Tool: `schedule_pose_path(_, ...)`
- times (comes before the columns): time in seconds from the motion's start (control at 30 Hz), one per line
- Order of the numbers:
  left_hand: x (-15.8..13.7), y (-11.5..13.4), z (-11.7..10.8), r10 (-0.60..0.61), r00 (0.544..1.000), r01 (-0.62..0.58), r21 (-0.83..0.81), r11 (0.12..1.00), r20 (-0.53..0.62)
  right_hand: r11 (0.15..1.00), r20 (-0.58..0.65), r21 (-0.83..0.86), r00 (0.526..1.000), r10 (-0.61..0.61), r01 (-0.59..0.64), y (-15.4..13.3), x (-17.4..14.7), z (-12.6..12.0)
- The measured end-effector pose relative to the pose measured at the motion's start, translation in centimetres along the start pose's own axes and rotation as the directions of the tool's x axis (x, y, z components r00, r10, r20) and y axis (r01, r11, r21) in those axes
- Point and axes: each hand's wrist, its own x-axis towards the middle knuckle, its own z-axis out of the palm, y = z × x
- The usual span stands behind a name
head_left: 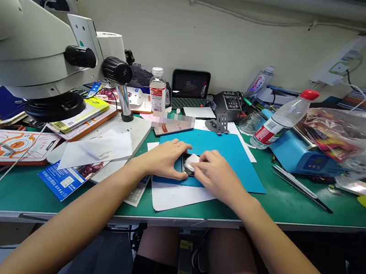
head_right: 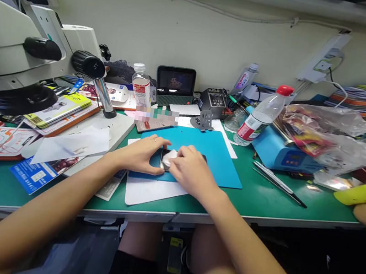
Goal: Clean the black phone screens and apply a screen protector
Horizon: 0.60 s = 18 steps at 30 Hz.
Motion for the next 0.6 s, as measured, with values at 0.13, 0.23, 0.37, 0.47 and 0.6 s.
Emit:
schedule_pose_path(0.13,0.2,0.1,-0.2,0.022,1.0,-0.023,0.027,0.999,0.021,0.999,-0.003,0.021,0.999,0.05,-0.05,2.5,-2.2,-1.5)
schedule_pose_path(0.23,0.3,0.3,-0.2,0.022,1.0,-0.024,0.059,0.998,0.021,0.999,0.062,0.023,0.998,0.025,-0.027,1.4,-1.6,-1.5)
schedule_pose_path(0.37,0.0,0.5,0.0,0.04,0.999,-0.04,0.065,0.997,0.003,0.999,0.13,0.034,0.991,-0.022,0.018,-1.1,1.0,-0.7)
schedule_pose_path(0.47,-0.1,0.3,0.0,0.027,1.0,-0.028,0.068,0.997,0.015,0.999,0.127,0.033,0.992,0.009,-0.013,0.5,0.5,-1.0)
schedule_pose_path(0.6,0.1,0.1,-0.2,0.019,1.0,-0.021,0.068,0.997,0.02,0.985,0.119,0.055,0.981,0.154,-0.161,5.6,-3.3,-2.7)
